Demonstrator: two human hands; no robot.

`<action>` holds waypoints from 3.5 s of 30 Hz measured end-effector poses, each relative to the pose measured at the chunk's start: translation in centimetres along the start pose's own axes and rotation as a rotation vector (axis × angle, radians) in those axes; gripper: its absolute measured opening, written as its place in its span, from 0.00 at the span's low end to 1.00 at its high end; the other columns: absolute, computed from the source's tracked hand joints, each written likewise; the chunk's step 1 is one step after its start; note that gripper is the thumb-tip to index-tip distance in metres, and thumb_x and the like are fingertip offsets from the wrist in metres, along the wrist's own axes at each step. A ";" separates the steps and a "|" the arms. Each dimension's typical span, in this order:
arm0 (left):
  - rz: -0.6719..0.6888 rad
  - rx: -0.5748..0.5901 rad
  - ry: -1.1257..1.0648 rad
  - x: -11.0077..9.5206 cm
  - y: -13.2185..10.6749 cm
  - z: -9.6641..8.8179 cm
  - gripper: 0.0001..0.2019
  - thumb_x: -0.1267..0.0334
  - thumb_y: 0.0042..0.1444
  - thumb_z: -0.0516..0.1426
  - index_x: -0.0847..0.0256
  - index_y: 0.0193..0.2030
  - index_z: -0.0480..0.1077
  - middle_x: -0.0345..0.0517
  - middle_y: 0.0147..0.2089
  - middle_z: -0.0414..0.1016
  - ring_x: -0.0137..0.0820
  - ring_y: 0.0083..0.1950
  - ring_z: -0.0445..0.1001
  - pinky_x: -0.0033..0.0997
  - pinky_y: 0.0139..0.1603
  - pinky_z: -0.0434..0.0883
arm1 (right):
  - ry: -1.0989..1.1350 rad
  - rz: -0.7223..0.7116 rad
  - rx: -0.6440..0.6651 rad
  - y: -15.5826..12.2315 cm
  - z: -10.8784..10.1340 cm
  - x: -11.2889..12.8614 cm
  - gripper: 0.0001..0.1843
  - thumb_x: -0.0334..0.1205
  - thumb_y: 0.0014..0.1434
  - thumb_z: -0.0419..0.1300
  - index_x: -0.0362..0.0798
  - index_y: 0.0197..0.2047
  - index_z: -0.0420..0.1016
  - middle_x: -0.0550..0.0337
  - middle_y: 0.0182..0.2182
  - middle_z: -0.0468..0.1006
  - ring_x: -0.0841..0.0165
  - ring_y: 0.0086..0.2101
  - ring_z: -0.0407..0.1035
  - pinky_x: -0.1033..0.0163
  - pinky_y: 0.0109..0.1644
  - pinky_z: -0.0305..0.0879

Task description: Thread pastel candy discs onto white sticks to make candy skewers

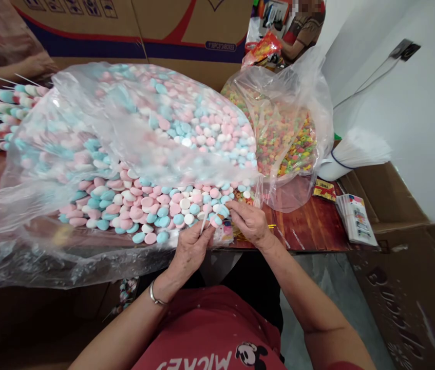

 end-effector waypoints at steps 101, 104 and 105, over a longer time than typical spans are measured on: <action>-0.091 -0.115 -0.403 1.6 -0.5 -1.2 0.14 0.55 0.58 0.60 0.63 0.27 0.70 0.35 0.20 0.64 0.17 0.17 0.50 0.20 0.16 0.48 | -0.354 -0.030 0.375 3.8 3.5 -1.8 0.13 0.28 0.62 0.53 0.45 0.46 0.75 0.48 0.43 0.75 0.60 0.45 0.67 0.58 0.48 0.67; -0.109 -0.097 -0.421 1.6 -0.3 -1.1 0.10 0.58 0.58 0.59 0.63 0.31 0.72 0.35 0.20 0.66 0.17 0.16 0.50 0.20 0.16 0.47 | -0.334 0.052 0.294 3.7 2.6 -2.9 0.10 0.29 0.60 0.54 0.43 0.43 0.73 0.48 0.41 0.75 0.60 0.44 0.68 0.58 0.47 0.66; -0.116 -0.095 -0.420 1.6 -0.2 -1.0 0.10 0.58 0.57 0.60 0.64 0.32 0.73 0.35 0.20 0.66 0.17 0.16 0.50 0.20 0.16 0.47 | -0.293 0.094 0.237 3.7 1.8 -3.4 0.10 0.29 0.58 0.54 0.44 0.42 0.73 0.50 0.40 0.75 0.61 0.42 0.68 0.59 0.46 0.66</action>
Point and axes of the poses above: each hand's wrist, its own y-axis towards the middle knuckle, its own z-axis out of the palm, x = y × z, the point moved 10 cm from there along y, towards the middle knuckle
